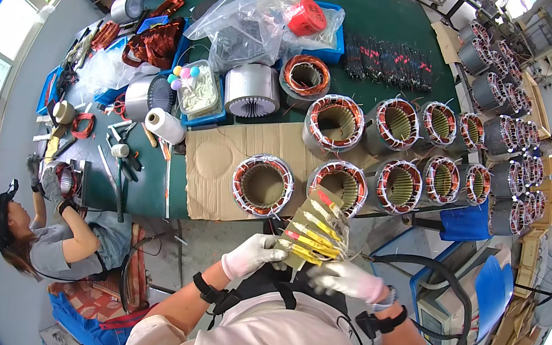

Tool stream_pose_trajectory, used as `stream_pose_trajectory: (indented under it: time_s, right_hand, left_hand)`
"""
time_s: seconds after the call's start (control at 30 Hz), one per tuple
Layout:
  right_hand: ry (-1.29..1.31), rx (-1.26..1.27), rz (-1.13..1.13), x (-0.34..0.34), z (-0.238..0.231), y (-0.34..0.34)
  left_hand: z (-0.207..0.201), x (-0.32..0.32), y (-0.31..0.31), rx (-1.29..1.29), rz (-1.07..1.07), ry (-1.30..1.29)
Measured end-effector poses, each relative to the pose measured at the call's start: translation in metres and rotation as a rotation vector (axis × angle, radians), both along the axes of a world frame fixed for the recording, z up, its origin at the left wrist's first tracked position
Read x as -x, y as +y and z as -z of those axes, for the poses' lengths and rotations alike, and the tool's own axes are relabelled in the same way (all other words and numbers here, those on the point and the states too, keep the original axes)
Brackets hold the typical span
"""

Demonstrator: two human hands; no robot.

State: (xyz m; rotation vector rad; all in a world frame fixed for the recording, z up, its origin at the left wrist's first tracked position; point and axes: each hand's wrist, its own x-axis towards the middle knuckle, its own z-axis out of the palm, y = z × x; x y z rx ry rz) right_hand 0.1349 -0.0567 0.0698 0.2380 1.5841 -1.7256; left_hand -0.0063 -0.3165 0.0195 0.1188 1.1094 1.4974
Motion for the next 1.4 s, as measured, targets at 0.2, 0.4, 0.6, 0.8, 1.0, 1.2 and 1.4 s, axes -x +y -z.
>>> stream_pose_trajectory:
  time_s: [0.2,0.4,0.6,0.8,1.0,1.2,1.4]
  right_hand:
    - [0.206,-0.392,0.409,0.025,-0.010,0.041]
    - [0.083,0.365,0.544,0.053,0.012,0.024]
    - [0.055,0.220,0.510,0.062,-0.020,0.024]
    - [0.152,0.152,0.474,0.065,0.019,0.026]
    - [0.116,0.177,0.586,0.057,0.030,0.036]
    - [0.118,0.037,0.523,0.072,0.014,0.038]
    - [0.105,0.057,0.533,0.072,0.014,0.036]
  left_hand:
    - [0.023,-0.001,-0.004,-0.084,0.075,-0.091]
    - [-0.021,0.022,0.003,0.031,0.164,0.083]
    - [-0.055,0.089,-0.011,0.390,0.089,0.727]
    - [-0.043,0.105,0.028,0.463,0.026,1.276]
    - [-0.024,0.116,0.028,0.469,-0.067,1.368]
    - [-0.031,0.111,0.044,0.531,-0.050,1.332]
    - [-0.014,0.121,0.048,0.501,-0.341,1.181]
